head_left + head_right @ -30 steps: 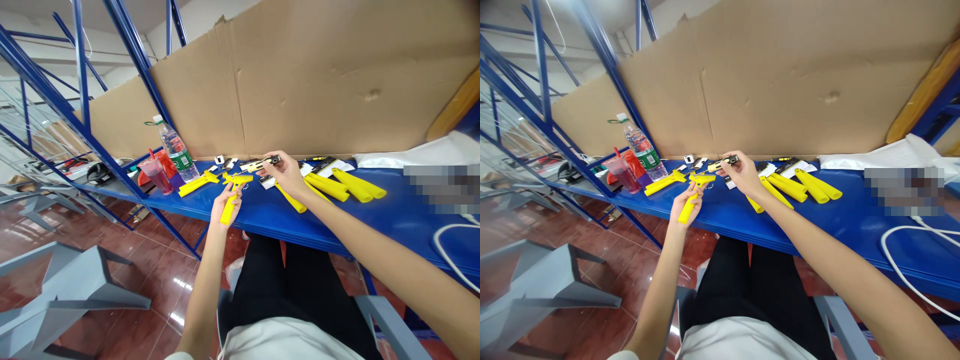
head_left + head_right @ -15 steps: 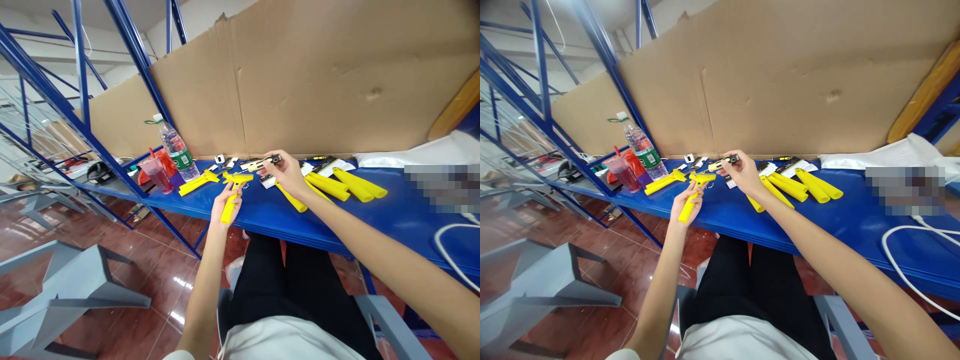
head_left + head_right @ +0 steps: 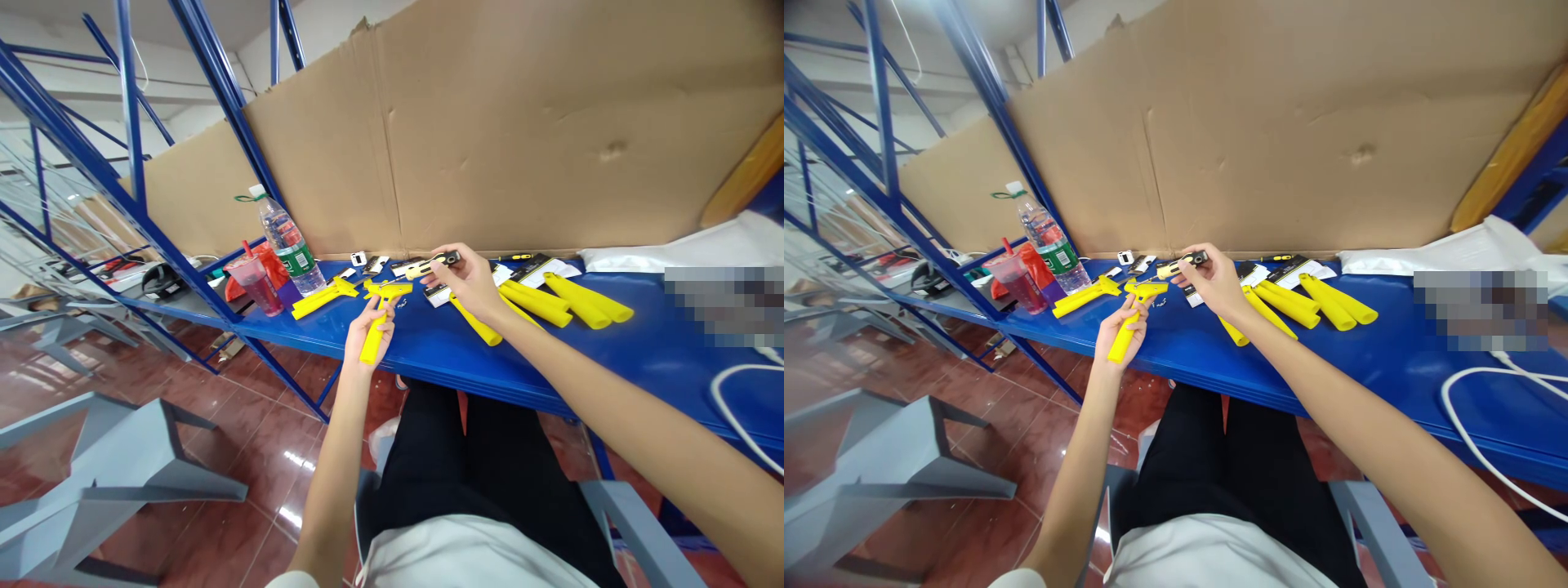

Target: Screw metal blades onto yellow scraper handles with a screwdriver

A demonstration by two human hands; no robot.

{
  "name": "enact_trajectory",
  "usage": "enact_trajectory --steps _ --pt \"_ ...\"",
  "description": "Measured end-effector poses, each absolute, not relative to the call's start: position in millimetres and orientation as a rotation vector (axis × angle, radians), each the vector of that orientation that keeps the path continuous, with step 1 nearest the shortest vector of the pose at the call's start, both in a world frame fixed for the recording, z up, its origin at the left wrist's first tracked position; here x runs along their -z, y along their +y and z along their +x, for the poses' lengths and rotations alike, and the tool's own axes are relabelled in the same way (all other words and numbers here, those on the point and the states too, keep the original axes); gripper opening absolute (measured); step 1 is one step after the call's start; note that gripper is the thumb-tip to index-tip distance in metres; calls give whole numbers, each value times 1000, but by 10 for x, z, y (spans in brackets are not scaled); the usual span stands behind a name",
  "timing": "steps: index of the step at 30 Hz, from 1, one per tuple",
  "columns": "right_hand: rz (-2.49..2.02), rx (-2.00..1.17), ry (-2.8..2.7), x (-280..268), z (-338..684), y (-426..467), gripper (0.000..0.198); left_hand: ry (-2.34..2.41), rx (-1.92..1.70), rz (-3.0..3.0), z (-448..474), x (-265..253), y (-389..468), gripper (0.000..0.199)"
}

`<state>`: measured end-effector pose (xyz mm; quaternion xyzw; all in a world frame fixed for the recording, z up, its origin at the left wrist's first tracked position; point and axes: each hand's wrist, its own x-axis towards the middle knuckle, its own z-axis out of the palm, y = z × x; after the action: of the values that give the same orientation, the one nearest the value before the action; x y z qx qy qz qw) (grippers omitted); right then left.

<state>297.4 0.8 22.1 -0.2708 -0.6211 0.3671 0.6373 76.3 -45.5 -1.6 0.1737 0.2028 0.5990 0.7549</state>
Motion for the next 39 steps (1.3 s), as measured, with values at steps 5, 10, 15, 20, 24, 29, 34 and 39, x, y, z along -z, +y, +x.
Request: enact_trajectory --steps 5,10,15,20,24,29,34,39 --pt "-621 -842 -1427 -227 2972 -3 52 459 -1308 394 761 20 -450 69" --pt "-625 -833 -1424 -226 2966 -7 51 456 -1311 408 756 33 -439 67" --pt "-613 -828 -1418 -230 2958 -8 52 426 -1304 392 757 34 -445 65" --pt "-619 -813 -1416 -229 2954 -5 48 445 -1312 413 760 25 -456 68" --pt "-608 -822 -1414 -232 2955 -6 47 424 -1305 394 762 20 -459 68" --pt "-616 -823 -1416 -239 2955 -11 49 462 -1319 409 768 12 -462 69" --pt "-616 -831 -1412 -239 2954 -15 51 408 -1303 390 758 29 -454 67" --pt "-622 -826 -1413 -225 2944 -11 52 437 -1308 409 760 27 -453 65"
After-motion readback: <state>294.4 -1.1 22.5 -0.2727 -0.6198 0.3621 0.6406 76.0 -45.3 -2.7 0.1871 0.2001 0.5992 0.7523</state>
